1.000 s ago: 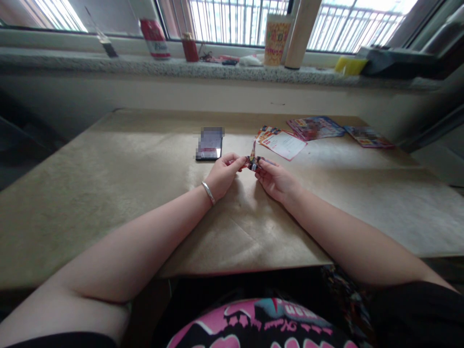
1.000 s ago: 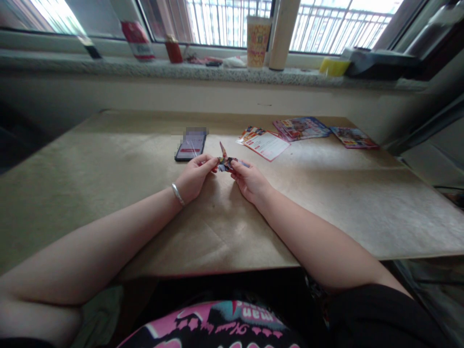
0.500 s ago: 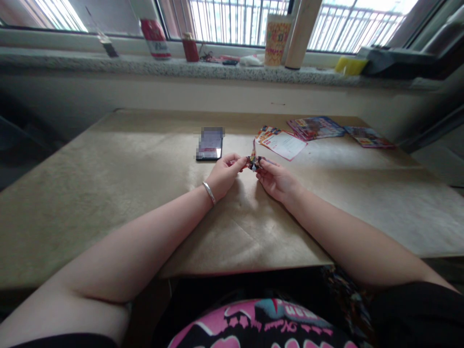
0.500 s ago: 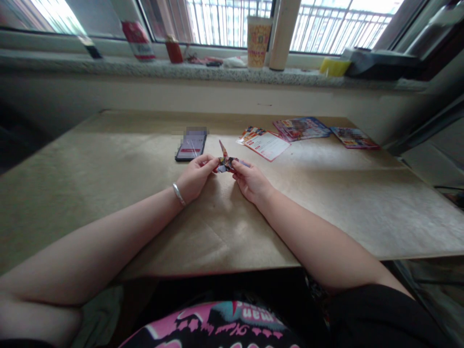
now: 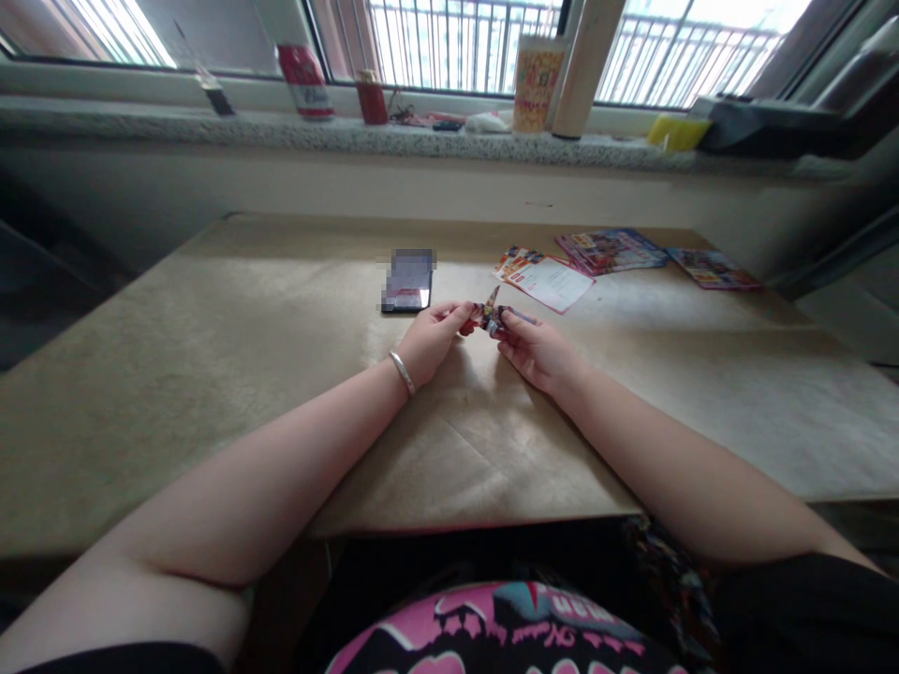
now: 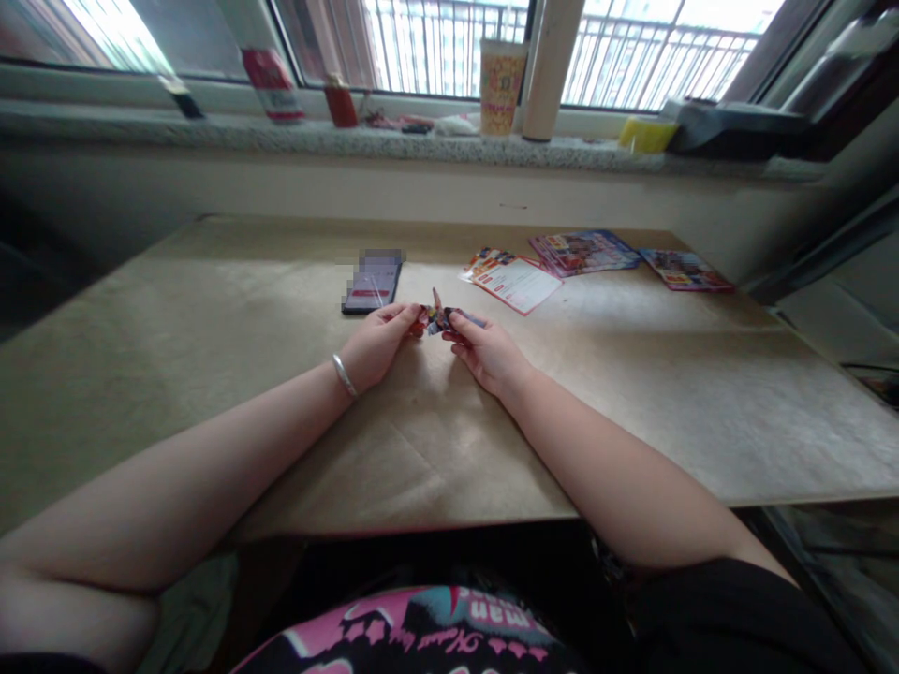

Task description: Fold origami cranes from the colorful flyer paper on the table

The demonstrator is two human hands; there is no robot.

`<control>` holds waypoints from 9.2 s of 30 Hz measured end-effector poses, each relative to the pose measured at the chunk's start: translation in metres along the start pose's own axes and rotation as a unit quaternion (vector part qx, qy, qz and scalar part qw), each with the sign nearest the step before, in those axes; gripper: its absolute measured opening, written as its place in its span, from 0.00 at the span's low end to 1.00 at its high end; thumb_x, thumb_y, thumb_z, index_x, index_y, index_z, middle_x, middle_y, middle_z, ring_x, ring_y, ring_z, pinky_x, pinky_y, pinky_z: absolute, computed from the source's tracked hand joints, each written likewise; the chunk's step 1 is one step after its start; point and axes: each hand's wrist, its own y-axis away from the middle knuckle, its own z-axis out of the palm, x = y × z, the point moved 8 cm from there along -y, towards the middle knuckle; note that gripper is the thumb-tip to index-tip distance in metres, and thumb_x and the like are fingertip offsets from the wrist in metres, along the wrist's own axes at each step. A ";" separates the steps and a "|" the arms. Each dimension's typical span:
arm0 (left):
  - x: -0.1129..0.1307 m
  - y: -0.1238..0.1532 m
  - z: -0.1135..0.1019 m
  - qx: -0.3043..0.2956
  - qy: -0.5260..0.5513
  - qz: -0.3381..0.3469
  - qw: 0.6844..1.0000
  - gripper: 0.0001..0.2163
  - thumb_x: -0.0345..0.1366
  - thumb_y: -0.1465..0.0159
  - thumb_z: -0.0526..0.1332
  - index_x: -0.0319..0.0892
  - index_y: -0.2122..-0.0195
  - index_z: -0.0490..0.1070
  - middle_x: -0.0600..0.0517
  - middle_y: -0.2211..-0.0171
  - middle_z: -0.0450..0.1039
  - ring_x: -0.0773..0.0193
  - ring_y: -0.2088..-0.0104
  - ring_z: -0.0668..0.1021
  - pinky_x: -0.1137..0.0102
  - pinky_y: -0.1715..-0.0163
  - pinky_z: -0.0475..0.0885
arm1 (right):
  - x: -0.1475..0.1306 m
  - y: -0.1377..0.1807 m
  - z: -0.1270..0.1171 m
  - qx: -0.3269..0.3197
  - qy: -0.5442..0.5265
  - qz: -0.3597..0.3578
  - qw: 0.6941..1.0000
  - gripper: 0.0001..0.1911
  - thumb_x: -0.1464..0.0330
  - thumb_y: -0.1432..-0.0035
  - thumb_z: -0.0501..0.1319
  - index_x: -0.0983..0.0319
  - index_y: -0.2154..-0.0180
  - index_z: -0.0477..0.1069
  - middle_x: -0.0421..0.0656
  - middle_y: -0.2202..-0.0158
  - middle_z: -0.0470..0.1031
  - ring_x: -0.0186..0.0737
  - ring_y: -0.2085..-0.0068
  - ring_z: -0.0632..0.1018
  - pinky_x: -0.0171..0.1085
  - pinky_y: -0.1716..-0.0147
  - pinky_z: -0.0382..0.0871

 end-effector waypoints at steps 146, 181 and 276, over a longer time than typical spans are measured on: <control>0.026 0.014 -0.002 -0.023 -0.614 0.132 0.778 0.10 0.34 0.38 0.55 0.40 0.59 0.73 0.43 0.57 0.73 0.51 0.55 0.72 0.60 0.54 0.66 | -0.056 -0.073 -0.025 0.150 0.416 -0.240 0.864 0.08 0.62 0.47 0.62 0.61 0.69 0.73 0.41 0.71 0.77 0.38 0.69 0.74 0.38 0.63 0.67; 0.022 0.015 0.004 -0.044 -0.686 0.115 0.717 0.13 0.39 0.35 0.54 0.42 0.55 0.72 0.44 0.53 0.71 0.51 0.53 0.71 0.59 0.54 0.66 | -0.074 -0.058 -0.033 0.139 0.719 -0.241 0.637 0.17 0.64 0.44 0.60 0.61 0.53 0.76 0.49 0.50 0.76 0.54 0.45 0.69 0.51 0.44 0.62; -0.004 0.030 0.028 -0.232 -0.684 0.111 0.683 0.32 0.56 0.32 0.46 0.45 0.31 0.50 0.45 0.30 0.45 0.48 0.31 0.50 0.51 0.34 0.43 | -0.044 0.016 -0.028 -0.244 0.678 -0.257 0.644 0.24 0.58 0.52 0.71 0.50 0.51 0.77 0.44 0.42 0.71 0.48 0.39 0.69 0.52 0.39 0.59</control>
